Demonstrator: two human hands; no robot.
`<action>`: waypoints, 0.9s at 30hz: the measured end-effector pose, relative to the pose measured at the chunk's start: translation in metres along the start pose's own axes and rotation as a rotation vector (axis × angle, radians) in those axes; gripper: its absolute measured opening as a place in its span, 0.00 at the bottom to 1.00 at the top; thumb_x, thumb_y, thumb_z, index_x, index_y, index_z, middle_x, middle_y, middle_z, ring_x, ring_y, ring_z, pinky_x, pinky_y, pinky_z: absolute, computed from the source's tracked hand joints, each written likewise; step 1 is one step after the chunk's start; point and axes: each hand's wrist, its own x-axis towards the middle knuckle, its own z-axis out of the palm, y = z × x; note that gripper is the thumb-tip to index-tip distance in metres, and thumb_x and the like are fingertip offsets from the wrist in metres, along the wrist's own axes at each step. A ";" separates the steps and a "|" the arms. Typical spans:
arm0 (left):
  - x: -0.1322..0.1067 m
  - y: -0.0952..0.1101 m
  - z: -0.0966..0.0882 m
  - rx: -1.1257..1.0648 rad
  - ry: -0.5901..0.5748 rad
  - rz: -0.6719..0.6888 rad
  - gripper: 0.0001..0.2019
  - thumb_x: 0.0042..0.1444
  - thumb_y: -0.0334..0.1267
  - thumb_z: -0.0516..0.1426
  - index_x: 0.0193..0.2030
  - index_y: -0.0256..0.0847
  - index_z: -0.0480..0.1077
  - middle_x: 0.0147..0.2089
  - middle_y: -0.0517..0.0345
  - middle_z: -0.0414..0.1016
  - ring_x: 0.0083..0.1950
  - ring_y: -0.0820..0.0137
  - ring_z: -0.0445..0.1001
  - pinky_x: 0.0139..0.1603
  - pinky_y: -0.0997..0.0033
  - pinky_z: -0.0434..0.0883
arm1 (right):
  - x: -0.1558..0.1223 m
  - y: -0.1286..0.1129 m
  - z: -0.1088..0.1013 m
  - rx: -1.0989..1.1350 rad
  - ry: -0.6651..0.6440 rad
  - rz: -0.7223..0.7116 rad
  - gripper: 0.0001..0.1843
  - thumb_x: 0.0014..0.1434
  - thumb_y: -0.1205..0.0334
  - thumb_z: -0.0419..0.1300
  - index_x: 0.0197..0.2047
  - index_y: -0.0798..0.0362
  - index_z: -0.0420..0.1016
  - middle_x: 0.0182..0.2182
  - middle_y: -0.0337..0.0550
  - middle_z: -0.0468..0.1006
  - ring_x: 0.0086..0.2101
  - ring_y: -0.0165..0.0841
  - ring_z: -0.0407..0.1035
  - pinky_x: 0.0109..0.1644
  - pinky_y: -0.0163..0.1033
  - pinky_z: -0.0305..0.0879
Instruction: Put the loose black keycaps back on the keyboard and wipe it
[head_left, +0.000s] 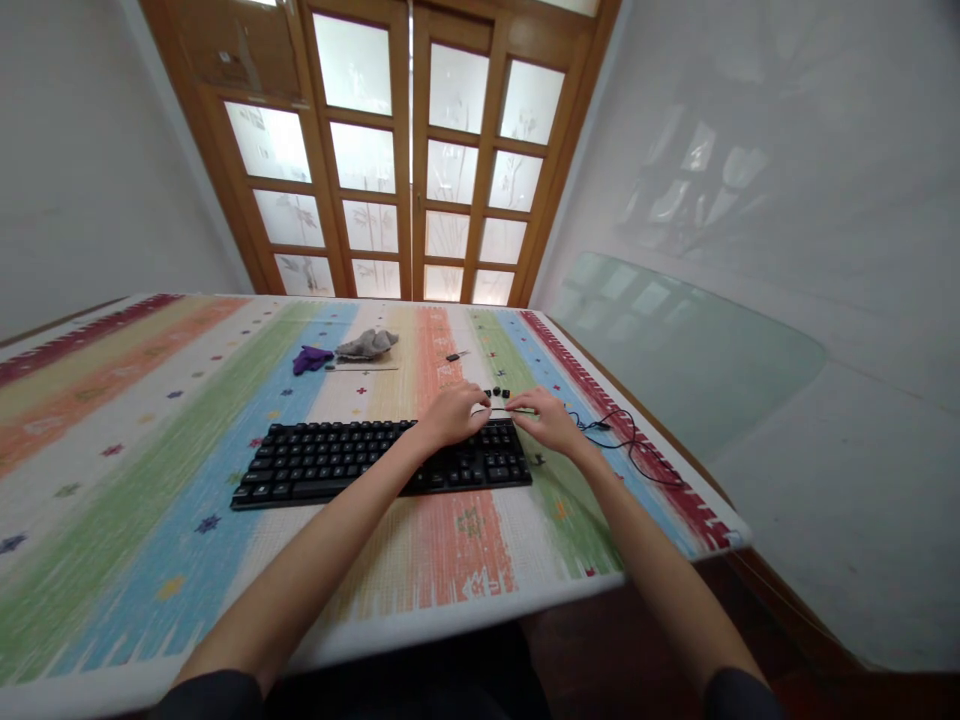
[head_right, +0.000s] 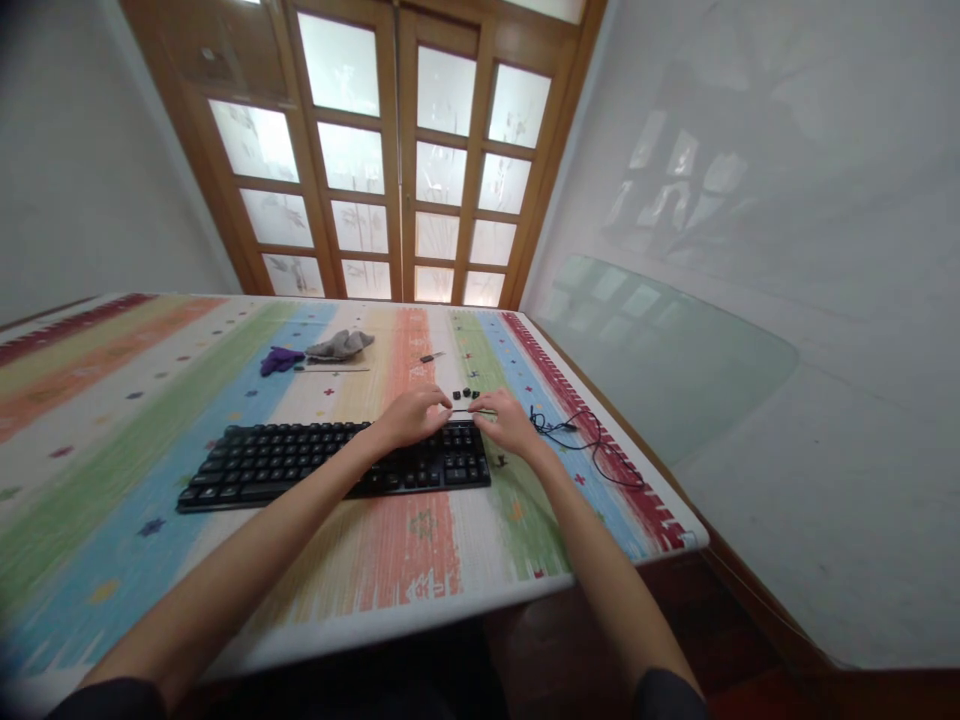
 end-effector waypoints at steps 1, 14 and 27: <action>0.006 -0.007 0.002 -0.005 -0.019 -0.043 0.09 0.59 0.35 0.57 0.43 0.39 0.78 0.45 0.50 0.80 0.49 0.62 0.75 0.53 0.63 0.70 | 0.007 0.006 0.002 -0.034 -0.015 0.018 0.09 0.58 0.70 0.60 0.39 0.51 0.81 0.41 0.45 0.82 0.44 0.40 0.73 0.54 0.48 0.65; 0.062 -0.042 0.047 0.023 -0.133 -0.221 0.16 0.53 0.31 0.58 0.48 0.41 0.78 0.48 0.49 0.80 0.53 0.59 0.76 0.53 0.64 0.72 | 0.060 0.043 0.039 -0.282 -0.142 0.233 0.11 0.55 0.70 0.64 0.43 0.55 0.82 0.42 0.52 0.82 0.46 0.45 0.72 0.55 0.48 0.62; 0.062 -0.036 0.040 0.010 -0.052 -0.217 0.09 0.57 0.34 0.58 0.42 0.40 0.77 0.40 0.50 0.81 0.45 0.61 0.78 0.47 0.64 0.72 | 0.062 0.042 0.044 -0.160 -0.028 0.278 0.08 0.57 0.70 0.63 0.41 0.54 0.80 0.40 0.49 0.82 0.45 0.41 0.73 0.52 0.46 0.68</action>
